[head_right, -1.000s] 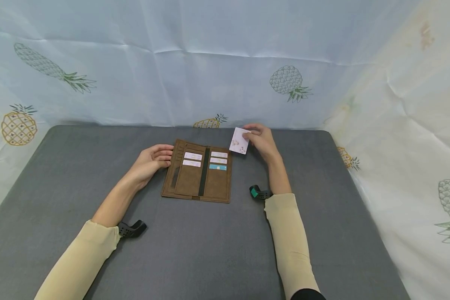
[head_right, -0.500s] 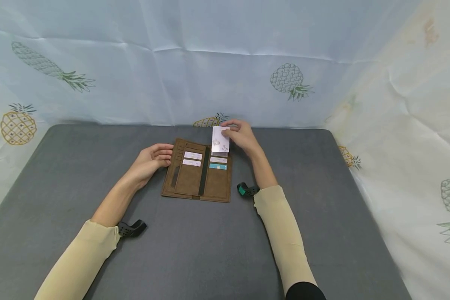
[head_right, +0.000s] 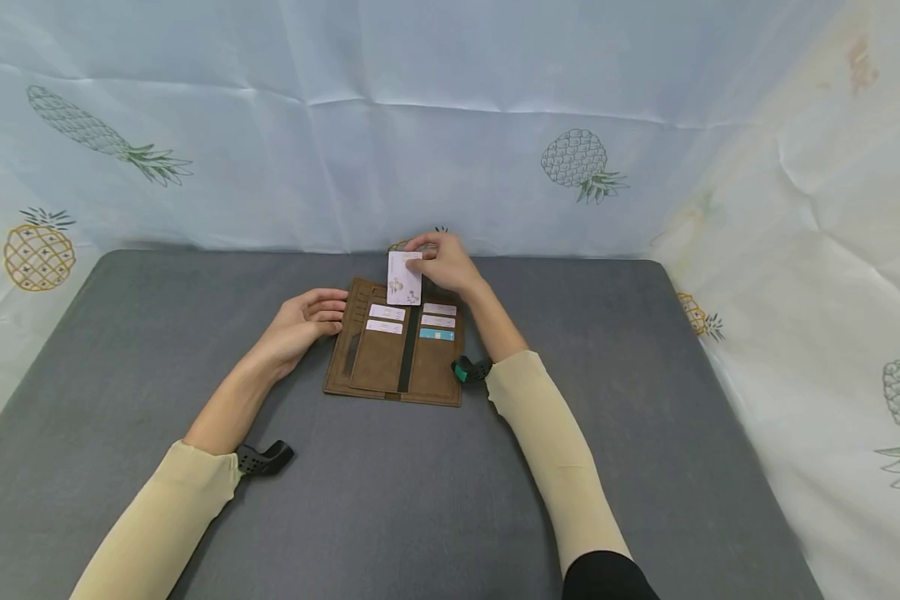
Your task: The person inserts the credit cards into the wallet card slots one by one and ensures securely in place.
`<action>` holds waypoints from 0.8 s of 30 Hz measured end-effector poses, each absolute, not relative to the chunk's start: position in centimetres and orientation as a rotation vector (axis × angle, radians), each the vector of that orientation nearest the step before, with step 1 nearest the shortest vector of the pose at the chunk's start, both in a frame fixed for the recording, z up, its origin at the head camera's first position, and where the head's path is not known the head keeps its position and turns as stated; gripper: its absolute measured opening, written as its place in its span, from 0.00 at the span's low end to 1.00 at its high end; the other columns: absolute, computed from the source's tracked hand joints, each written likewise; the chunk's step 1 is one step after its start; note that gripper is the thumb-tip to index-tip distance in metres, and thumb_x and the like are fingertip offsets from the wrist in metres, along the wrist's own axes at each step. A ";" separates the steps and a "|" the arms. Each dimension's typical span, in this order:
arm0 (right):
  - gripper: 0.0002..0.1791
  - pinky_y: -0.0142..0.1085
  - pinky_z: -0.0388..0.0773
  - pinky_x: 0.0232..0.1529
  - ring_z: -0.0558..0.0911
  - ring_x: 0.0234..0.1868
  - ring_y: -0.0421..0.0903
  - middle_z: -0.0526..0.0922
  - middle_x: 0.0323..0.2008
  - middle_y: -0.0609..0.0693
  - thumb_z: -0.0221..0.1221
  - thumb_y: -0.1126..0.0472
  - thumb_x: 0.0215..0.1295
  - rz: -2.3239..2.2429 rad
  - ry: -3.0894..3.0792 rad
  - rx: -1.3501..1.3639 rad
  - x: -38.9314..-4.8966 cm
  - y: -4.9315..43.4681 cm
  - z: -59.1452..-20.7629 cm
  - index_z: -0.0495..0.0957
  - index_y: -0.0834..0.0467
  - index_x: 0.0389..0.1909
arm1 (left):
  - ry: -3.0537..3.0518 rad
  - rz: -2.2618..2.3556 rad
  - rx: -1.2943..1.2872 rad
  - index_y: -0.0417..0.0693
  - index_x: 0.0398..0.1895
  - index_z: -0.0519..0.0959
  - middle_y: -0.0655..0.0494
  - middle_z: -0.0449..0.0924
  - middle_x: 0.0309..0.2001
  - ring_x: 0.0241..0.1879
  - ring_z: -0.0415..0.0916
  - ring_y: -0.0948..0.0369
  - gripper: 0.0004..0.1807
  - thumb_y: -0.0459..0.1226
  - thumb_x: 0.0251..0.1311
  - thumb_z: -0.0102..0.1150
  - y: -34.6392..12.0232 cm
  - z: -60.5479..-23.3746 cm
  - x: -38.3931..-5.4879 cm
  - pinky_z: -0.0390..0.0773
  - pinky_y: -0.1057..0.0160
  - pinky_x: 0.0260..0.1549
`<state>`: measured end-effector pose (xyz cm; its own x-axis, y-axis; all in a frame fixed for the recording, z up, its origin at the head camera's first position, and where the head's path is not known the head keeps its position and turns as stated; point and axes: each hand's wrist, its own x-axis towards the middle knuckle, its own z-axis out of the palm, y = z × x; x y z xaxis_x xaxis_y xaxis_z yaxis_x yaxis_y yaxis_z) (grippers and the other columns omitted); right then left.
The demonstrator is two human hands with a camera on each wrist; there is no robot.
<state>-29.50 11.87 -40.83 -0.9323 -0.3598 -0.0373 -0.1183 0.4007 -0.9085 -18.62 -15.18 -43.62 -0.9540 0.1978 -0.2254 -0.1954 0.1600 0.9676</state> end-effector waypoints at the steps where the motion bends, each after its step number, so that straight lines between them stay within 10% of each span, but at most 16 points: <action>1: 0.15 0.33 0.58 0.28 0.55 0.20 0.38 0.58 0.13 0.38 0.64 0.67 0.75 -1.546 2.430 -0.443 -29.5 11.7 -40.8 0.83 0.63 0.59 | 2.142 1.861 0.002 0.37 0.79 0.68 0.35 0.72 0.70 0.64 0.76 0.50 0.31 0.21 0.74 0.52 -15.2 -43.6 -18.6 0.84 0.75 0.53; 24: 0.13 0.31 0.52 0.23 0.51 0.16 0.38 0.56 0.13 0.41 0.62 0.71 0.77 -1.471 2.470 -0.684 -29.8 10.0 -40.7 0.83 0.65 0.58 | 2.144 1.867 -0.002 0.37 0.79 0.68 0.36 0.72 0.69 0.62 0.76 0.52 0.31 0.21 0.73 0.53 -15.2 -43.6 -18.6 0.83 0.77 0.51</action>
<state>-29.76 10.01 -40.73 -0.8765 -0.4758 0.0734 -0.2911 0.4022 -0.8680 -18.62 -15.15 -43.57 -0.9557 0.1922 -0.2231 -0.1946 0.1566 0.9683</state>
